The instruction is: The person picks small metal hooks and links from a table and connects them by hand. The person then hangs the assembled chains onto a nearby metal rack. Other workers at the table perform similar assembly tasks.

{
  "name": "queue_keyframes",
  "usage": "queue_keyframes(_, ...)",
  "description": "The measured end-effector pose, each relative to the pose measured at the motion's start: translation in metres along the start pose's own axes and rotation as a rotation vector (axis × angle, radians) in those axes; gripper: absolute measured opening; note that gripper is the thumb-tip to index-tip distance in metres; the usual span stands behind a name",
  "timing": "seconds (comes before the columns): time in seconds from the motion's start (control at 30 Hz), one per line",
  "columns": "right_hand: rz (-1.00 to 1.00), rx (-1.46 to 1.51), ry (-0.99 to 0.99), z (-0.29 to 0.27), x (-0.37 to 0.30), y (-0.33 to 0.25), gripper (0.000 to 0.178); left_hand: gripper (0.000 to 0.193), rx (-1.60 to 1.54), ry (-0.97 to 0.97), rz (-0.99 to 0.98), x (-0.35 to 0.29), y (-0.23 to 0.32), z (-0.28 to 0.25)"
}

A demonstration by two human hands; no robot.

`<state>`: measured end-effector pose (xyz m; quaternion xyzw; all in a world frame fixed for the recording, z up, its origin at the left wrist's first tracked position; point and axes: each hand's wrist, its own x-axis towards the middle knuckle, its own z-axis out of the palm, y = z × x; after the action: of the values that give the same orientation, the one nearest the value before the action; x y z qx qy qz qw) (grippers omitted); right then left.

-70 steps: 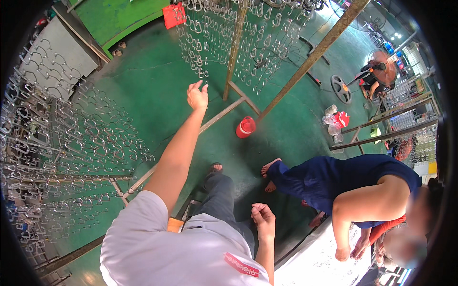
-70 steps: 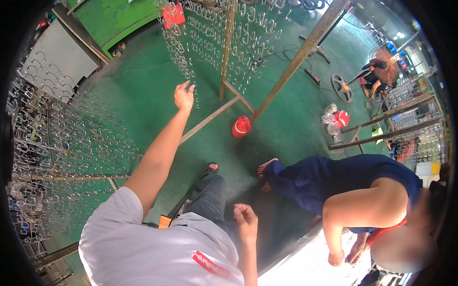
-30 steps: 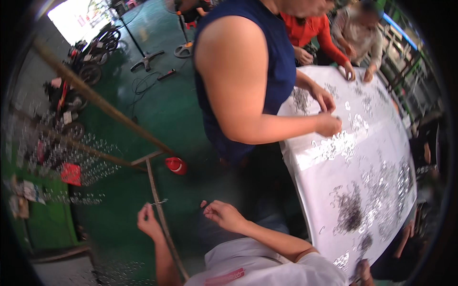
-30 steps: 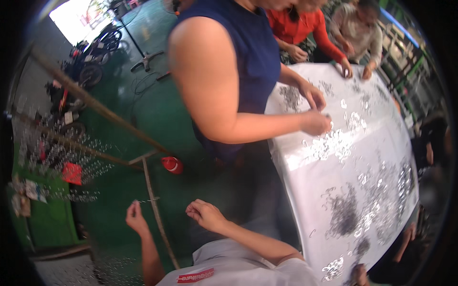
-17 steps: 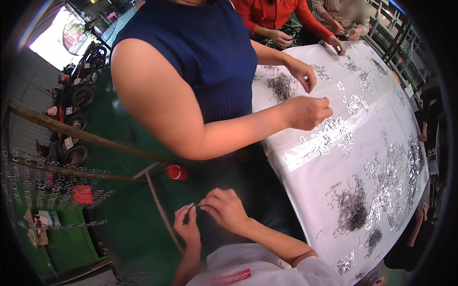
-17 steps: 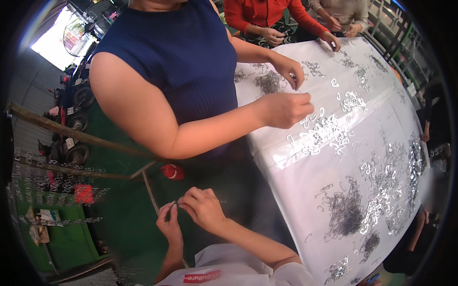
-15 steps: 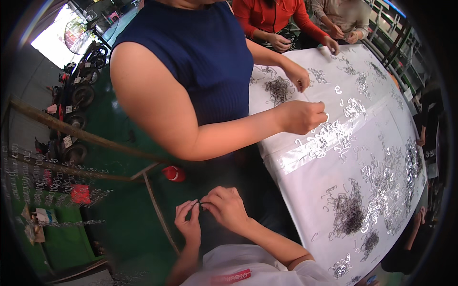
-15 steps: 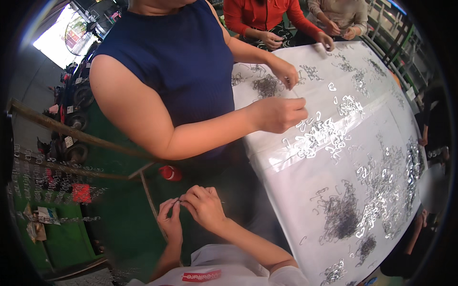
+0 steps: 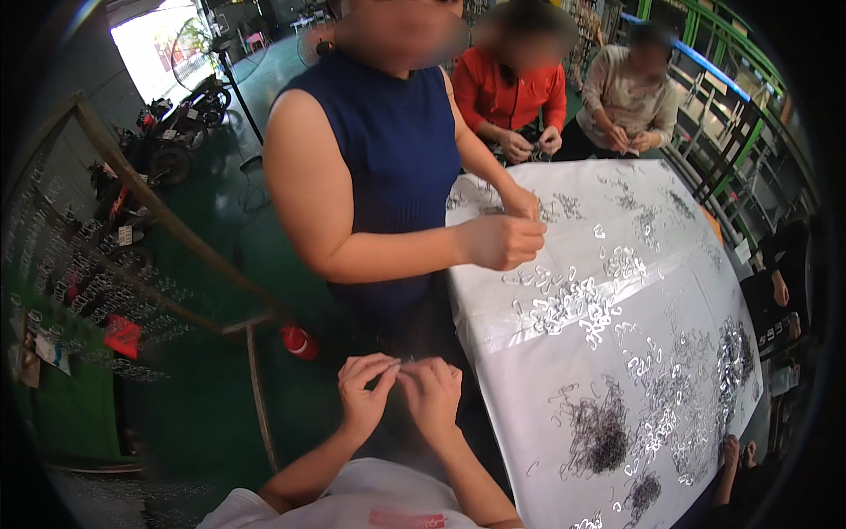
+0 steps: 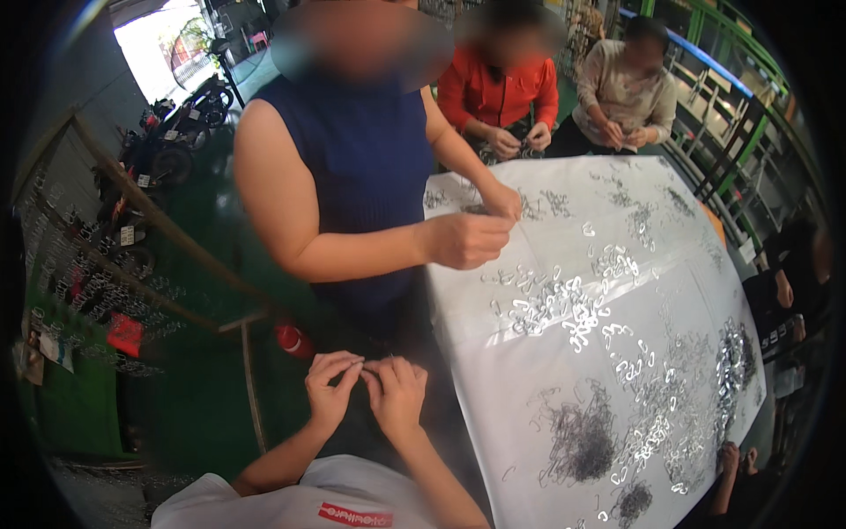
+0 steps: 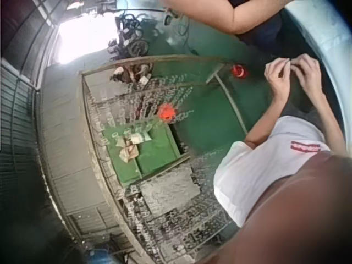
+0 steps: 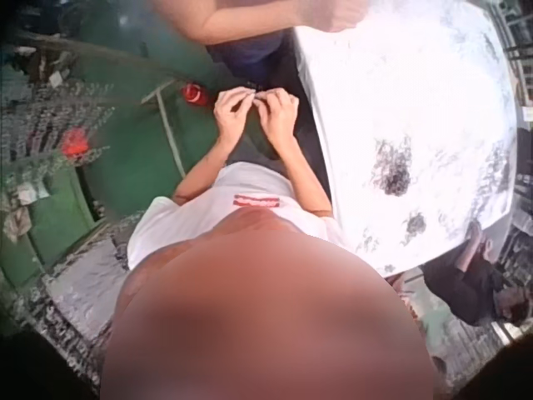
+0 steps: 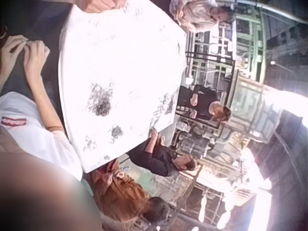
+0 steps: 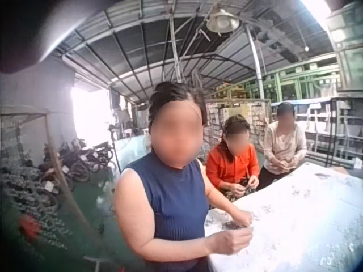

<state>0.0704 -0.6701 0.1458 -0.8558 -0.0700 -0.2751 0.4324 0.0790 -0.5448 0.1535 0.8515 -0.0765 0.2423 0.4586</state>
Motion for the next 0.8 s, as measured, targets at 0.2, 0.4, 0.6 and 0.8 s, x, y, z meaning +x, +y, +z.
queue_keyframes(0.2, 0.015, -0.051, 0.045, -0.016, -0.024, -0.001, 0.016, 0.015, -0.031, -0.071, -0.017, -0.019, 0.015, 0.001)
queue_keyframes(0.4, 0.002, -0.063, 0.062, -0.031, -0.045, -0.006, 0.016, 0.016, 0.017, -0.098, 0.039, -0.041, 0.031, -0.004)
queue_keyframes(0.6, -0.008, -0.025, 0.067, -0.038, -0.061, -0.003, 0.015, 0.012, 0.081, -0.171, 0.112, -0.053, 0.038, -0.014)
queue_keyframes(0.8, 0.021, 0.095, 0.091, -0.047, -0.075, 0.007, 0.014, 0.019, -0.119, -0.131, 0.22, -0.007, 0.022, 0.012)
